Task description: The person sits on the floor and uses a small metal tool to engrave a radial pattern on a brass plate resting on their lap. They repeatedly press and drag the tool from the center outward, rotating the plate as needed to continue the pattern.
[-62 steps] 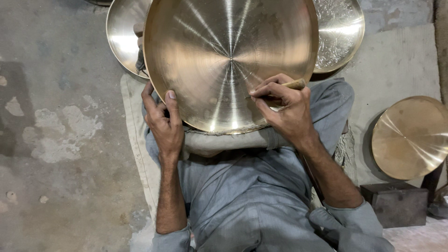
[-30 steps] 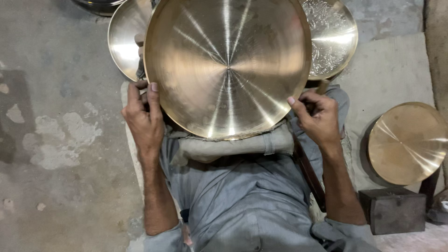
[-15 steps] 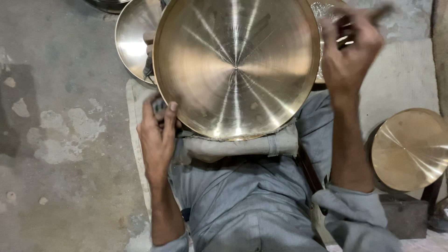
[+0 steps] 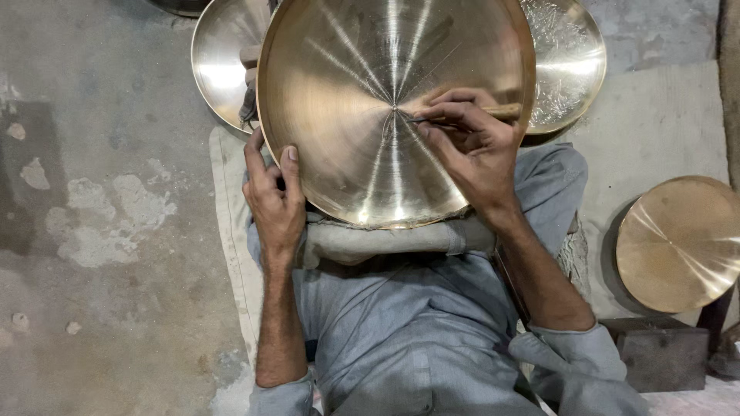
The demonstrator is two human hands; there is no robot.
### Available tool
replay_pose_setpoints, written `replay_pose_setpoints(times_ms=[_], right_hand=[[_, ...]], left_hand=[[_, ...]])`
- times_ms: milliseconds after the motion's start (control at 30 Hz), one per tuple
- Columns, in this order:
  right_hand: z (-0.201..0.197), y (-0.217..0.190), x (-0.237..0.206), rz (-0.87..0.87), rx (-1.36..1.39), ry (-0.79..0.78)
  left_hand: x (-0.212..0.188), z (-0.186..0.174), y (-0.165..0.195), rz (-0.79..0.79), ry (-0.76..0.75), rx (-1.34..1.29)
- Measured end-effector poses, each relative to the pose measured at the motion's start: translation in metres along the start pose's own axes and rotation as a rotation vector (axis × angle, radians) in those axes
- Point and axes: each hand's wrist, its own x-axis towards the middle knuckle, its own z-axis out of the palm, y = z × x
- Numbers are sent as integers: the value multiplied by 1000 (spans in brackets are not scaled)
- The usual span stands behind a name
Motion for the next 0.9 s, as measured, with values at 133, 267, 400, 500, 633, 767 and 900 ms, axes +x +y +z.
replay_pose_setpoints(times_ms=[133,267,400,500,633,767,900], right_hand=[[-2,5,4,-57,-182,7],[-3,9,6,-29,-260,-10],[-1,10,8,-146,-296,-17],[-1,9,9,-134,-325,-12],[0,8,9,-76,-282,-8],[2,9,9,-100,-320,4],[2,11,9,-88,-290,8]], left_hand=[[-7,6,-7,60,32,21],[-13,10,-9,69,48,-18],[-13,9,-6,44,42,-20],[-12,8,-5,30,39,-11],[-12,9,-5,62,41,-31],[-13,8,-7,56,46,-10],[-13,9,-12,64,50,-22]])
